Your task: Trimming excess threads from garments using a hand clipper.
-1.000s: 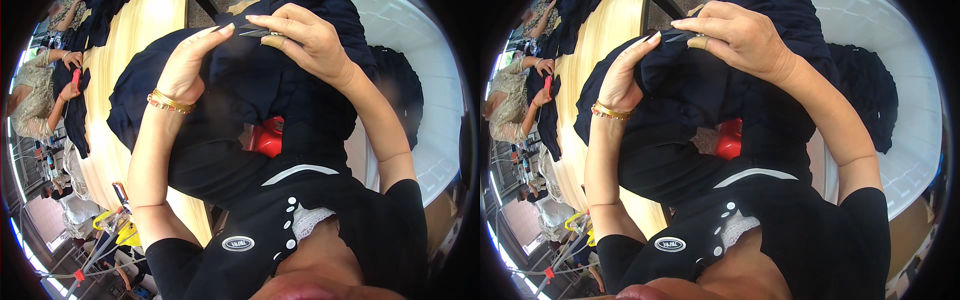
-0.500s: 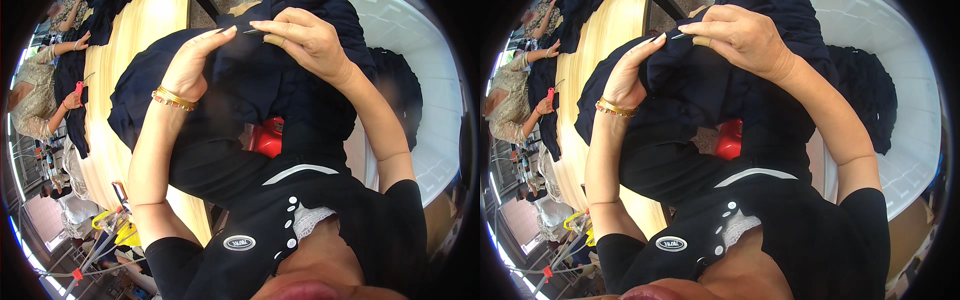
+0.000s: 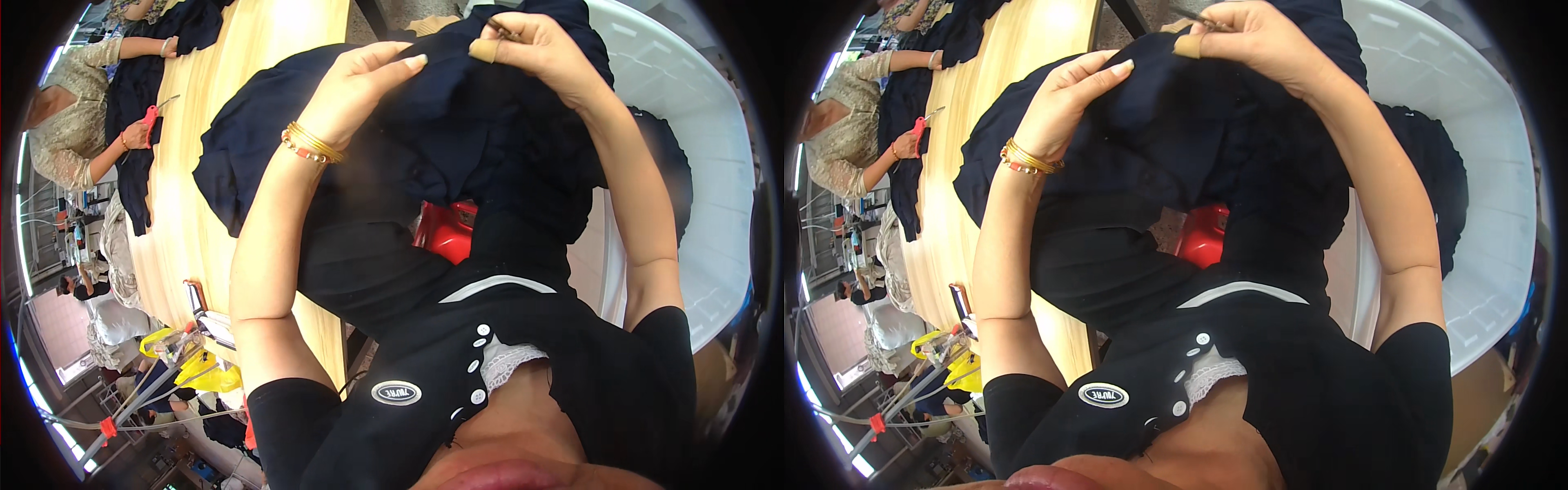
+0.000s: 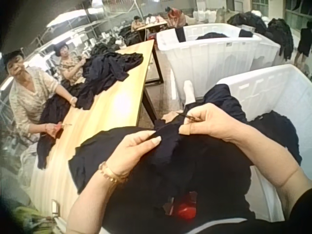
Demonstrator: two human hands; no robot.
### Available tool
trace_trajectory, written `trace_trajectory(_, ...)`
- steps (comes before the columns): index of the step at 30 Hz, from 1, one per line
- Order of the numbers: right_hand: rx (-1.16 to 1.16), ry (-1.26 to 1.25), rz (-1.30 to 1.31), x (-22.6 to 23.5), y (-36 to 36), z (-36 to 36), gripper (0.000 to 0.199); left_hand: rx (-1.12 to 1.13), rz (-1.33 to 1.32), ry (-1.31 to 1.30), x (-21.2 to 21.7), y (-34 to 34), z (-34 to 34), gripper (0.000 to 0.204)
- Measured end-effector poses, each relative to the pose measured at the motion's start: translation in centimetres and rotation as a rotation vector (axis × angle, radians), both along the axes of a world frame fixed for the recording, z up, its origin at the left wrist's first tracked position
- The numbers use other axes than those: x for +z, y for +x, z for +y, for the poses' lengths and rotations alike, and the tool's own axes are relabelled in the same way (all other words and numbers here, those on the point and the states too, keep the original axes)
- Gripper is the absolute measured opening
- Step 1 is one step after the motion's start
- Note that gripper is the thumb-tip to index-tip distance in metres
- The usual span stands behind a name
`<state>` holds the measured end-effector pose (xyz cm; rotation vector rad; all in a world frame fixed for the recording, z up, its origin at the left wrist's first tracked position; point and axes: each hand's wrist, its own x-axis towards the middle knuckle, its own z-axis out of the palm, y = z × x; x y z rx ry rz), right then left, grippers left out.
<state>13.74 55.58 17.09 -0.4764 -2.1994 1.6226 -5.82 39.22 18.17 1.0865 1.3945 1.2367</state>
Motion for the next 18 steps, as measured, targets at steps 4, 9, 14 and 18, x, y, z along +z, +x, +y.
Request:
trace_trajectory(4, -0.024, 0.212, 0.014, 1.9, -0.1, 0.6, 0.021, 0.078, 0.113, -0.019, 1.1, -1.0, -0.7, 0.024)
trace_trajectory(9, -0.107, -0.086, 0.01, 0.5, 0.0, -1.1, 0.019, 0.525, -0.011, 0.366, 3.1, -4.3, -1.9, 0.061)
trace_trajectory(14, -0.107, -0.119, -0.033, -1.4, 1.7, -0.9, 0.019, 0.686, -0.132, 0.834, 11.9, -11.8, -6.5, 0.068)
trace_trajectory(18, -0.156, -0.114, -0.007, -1.2, 1.6, 0.0, 0.021, 0.829, -0.106, 0.856, 13.8, -13.9, -7.5, 0.037)
